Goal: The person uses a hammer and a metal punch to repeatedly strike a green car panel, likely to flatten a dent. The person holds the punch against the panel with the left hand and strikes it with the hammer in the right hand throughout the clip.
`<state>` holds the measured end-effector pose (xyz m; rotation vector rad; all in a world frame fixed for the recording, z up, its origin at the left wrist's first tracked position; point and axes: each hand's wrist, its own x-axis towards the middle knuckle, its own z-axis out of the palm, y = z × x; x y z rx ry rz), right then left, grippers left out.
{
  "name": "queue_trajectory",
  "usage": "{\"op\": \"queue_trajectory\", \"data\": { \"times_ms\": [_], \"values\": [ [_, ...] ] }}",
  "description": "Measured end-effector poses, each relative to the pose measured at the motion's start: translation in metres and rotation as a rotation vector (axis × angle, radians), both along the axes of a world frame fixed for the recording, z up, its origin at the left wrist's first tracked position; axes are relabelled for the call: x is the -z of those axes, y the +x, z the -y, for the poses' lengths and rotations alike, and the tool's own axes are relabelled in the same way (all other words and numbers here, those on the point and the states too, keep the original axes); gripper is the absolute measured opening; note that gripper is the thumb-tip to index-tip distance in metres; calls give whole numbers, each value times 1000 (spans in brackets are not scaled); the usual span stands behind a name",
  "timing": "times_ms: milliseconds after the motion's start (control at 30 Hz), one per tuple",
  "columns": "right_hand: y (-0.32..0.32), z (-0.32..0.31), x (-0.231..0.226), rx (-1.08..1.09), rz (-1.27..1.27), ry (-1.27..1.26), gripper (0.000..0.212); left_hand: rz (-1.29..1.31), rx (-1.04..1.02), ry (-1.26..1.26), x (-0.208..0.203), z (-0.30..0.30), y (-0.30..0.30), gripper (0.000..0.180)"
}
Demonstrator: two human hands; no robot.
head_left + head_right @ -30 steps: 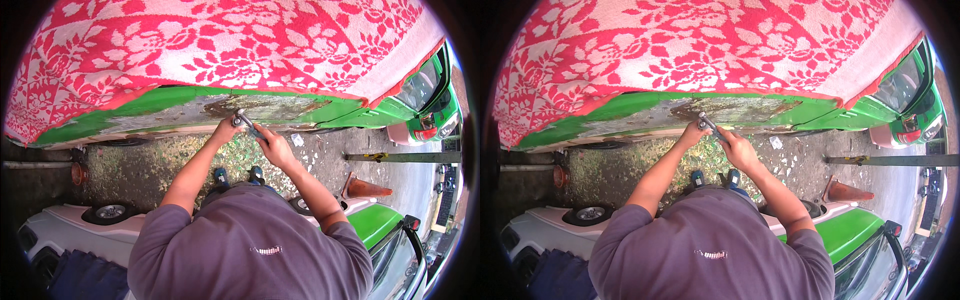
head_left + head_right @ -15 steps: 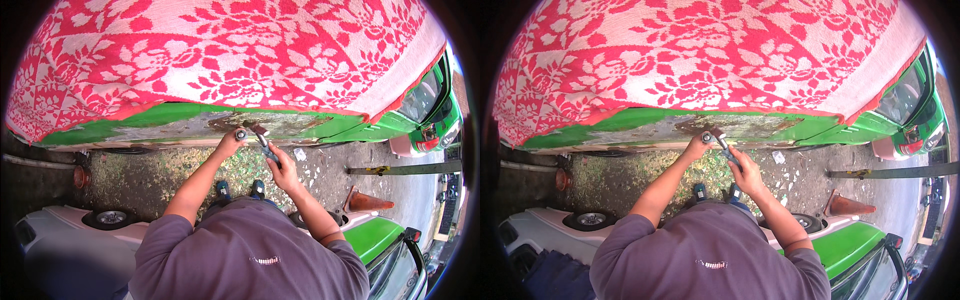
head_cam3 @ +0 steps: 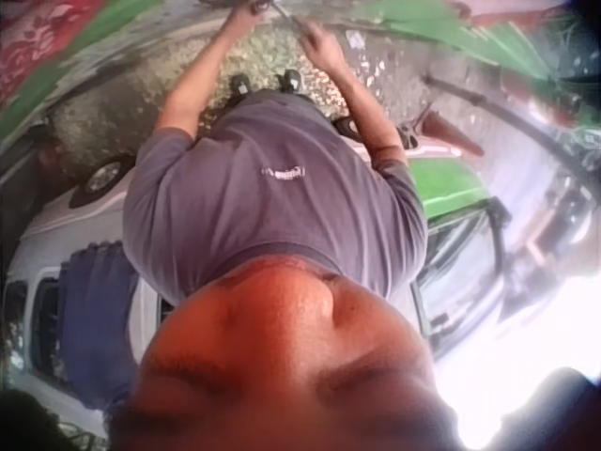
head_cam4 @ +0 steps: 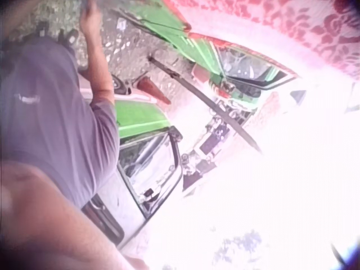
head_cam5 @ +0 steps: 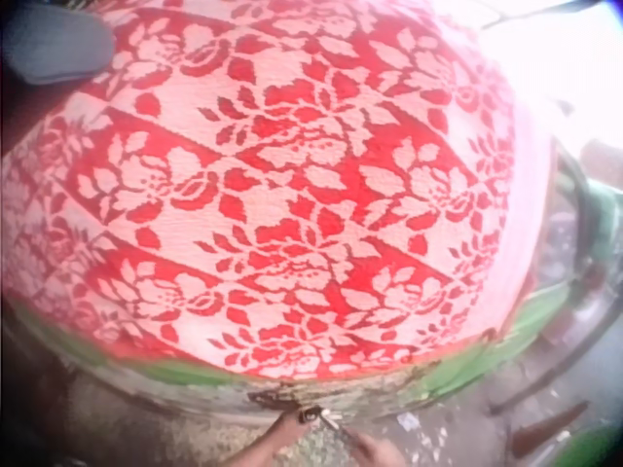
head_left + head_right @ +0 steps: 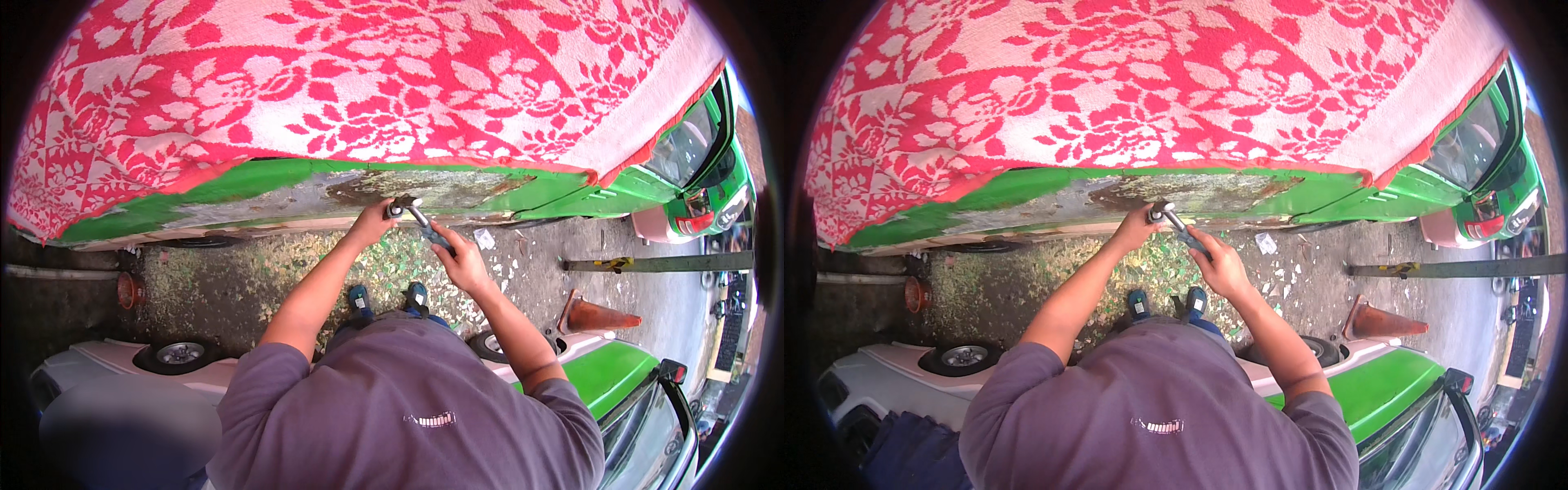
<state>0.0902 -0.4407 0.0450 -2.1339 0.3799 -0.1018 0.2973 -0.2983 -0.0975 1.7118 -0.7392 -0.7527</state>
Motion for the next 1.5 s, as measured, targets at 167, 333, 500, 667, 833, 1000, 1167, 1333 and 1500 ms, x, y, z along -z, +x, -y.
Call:
{"op": "queue_trajectory", "data": {
  "times_ms": [167, 333, 500, 667, 833, 1000, 1167, 1333, 1500],
  "values": [
    [-11, 7, 22, 32, 216, 48, 45, -12, 10, 1, -1, 0, -1, 32],
    [-4, 19, 20, -4, -8, -11, 50, 189, 8, 167, 19, -12, 4, 38],
    [-22, 16, 26, 90, 134, 174, 55, 69, -26, 127, 32, -36, -2, 40],
    [-25, 23, 30, 101, 125, 367, 58, 96, -97, 39, -2, -36, 5, 35],
    [-26, 28, 17, 191, 3, 336, 57, 82, -75, -64, 3, -46, 8, 33],
    [-27, 26, 22, 245, 5, 410, 55, -18, -69, -128, 25, -44, 12, 33],
    [-29, 15, 19, 249, 6, 464, 54, -33, -37, -190, 31, -42, 11, 31],
    [-38, 17, 27, 246, 16, 435, 55, 42, -4, -246, 20, -37, 5, 30],
    [-44, 21, 32, 277, 12, 473, 55, 64, 1, -175, 18, -30, 3, 29]
  ]
}}
